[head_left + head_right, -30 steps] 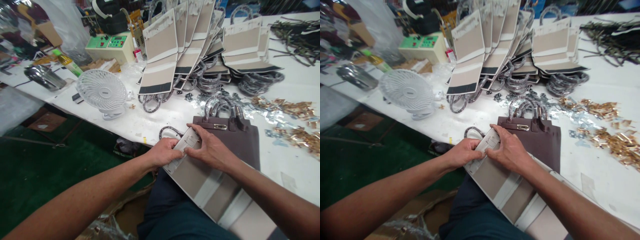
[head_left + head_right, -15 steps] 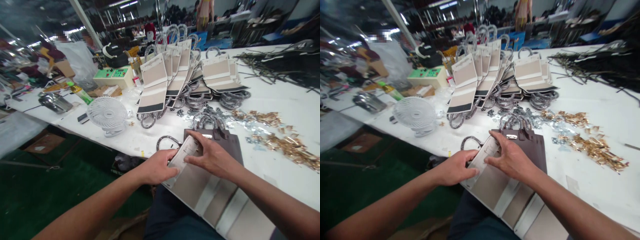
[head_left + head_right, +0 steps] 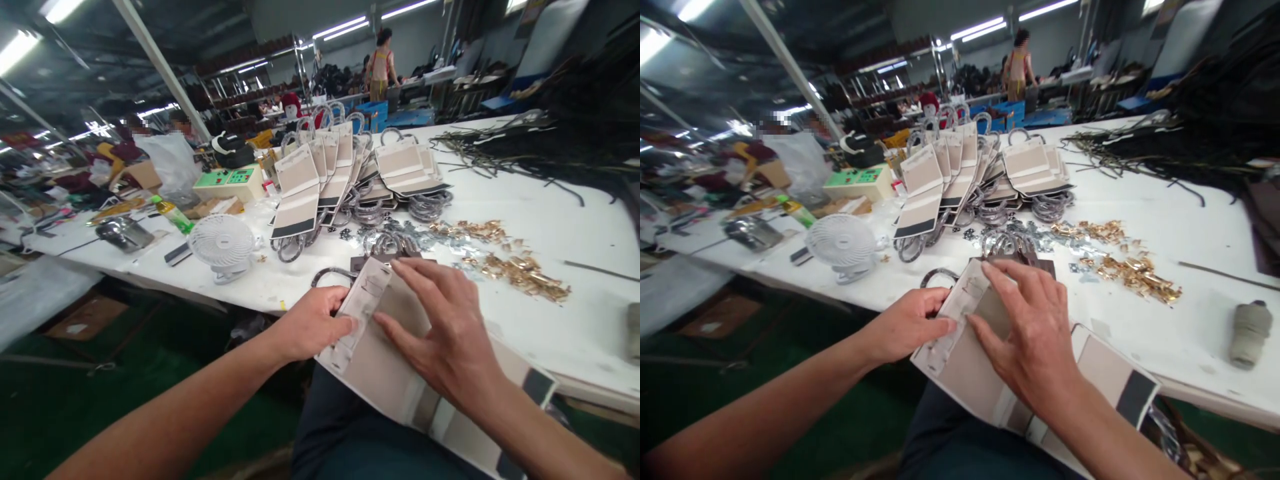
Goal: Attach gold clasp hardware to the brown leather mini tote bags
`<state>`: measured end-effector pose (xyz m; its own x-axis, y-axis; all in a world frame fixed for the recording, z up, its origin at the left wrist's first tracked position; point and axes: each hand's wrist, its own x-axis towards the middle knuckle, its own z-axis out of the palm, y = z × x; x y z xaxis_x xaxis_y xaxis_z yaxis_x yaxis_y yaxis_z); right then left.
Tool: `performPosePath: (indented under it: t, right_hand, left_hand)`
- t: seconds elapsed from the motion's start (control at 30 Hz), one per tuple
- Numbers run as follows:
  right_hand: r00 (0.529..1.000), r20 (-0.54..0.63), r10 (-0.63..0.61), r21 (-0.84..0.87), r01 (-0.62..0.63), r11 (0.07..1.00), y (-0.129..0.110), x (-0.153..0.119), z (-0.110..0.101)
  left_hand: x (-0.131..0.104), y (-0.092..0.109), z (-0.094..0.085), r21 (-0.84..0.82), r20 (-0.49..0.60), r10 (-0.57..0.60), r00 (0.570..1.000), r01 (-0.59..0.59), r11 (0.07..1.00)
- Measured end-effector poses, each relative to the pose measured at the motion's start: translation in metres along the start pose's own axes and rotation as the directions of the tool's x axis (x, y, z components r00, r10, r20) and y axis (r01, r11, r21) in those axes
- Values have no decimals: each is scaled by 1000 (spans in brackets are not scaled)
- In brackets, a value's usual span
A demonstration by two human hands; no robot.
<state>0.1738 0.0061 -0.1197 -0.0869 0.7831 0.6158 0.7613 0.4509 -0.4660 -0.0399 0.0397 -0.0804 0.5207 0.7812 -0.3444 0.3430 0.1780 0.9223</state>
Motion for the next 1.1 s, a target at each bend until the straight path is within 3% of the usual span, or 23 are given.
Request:
performPosePath:
  t: [0.2,0.4,0.67,0.77,0.93,1.1]
  right_hand:
    - [978,98,182,259,-202,945,-10,-35,7]
    - [901,303,311,418,-419,806,-9,-43,-1]
    - [895,277,348,443,-441,781,-11,-48,13]
    - [890,290,352,447,-451,772,-7,-50,21]
    - [883,332,332,463,-459,758,-2,-51,19]
    - [884,336,325,456,-455,765,-5,-49,13]
  left_hand:
    - [-11,1,27,-90,-22,13,1000,-14,996]
    - [-18,-11,45,-130,-94,10,995,-22,991]
    - [-18,-25,56,93,-285,58,957,-32,995]
    - [-18,-28,52,31,-241,38,970,-32,999]
    - [-23,-27,46,-208,-73,-26,997,10,978]
    - [-24,-27,47,-213,-88,-68,994,48,976]
